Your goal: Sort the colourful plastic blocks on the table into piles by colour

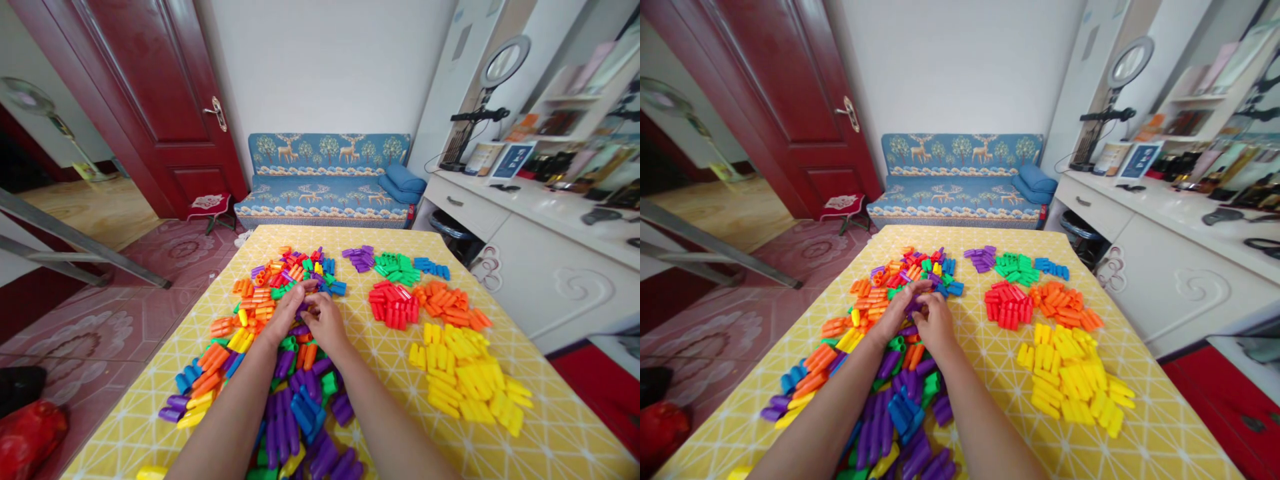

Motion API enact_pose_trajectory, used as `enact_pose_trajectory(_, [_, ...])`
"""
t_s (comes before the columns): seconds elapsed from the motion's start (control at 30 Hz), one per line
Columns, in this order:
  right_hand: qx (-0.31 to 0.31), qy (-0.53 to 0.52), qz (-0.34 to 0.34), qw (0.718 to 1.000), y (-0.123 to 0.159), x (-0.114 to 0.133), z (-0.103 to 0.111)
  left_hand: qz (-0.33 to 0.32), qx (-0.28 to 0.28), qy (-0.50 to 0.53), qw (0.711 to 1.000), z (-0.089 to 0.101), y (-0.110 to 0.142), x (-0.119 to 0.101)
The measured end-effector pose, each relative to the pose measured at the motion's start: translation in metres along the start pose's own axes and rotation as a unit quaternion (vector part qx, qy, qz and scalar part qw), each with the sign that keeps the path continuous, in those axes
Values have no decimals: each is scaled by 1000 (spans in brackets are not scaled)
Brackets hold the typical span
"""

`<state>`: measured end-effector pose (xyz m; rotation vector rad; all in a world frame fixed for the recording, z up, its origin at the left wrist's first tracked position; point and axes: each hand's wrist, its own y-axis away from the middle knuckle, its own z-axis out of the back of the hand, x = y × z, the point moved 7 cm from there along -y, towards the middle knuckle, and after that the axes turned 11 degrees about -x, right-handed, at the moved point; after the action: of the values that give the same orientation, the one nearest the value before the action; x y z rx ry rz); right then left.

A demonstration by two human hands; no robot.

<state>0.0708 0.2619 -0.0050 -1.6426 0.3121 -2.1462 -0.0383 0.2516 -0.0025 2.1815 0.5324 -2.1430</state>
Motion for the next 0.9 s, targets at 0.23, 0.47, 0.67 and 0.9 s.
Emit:
enact_pose_trajectory(0.23, [0, 3, 3, 1000, 0, 3, 0, -56, 43, -67, 995, -10, 8, -25])
enact_pose_trajectory(0.47, [7, 18, -17, 1000, 0, 2, 2, -21, 13, -18, 1000, -8, 8, -24])
enact_pose_trajectory(0.67, [-35, -11, -19, 999, 0, 6, 14, 18, -43, 1, 999, 1, 1, -2])
enact_pose_trajectory(0.9, [-185, 157, -53, 969, -71, -24, 80, 53, -75, 76, 993, 7, -8, 18])
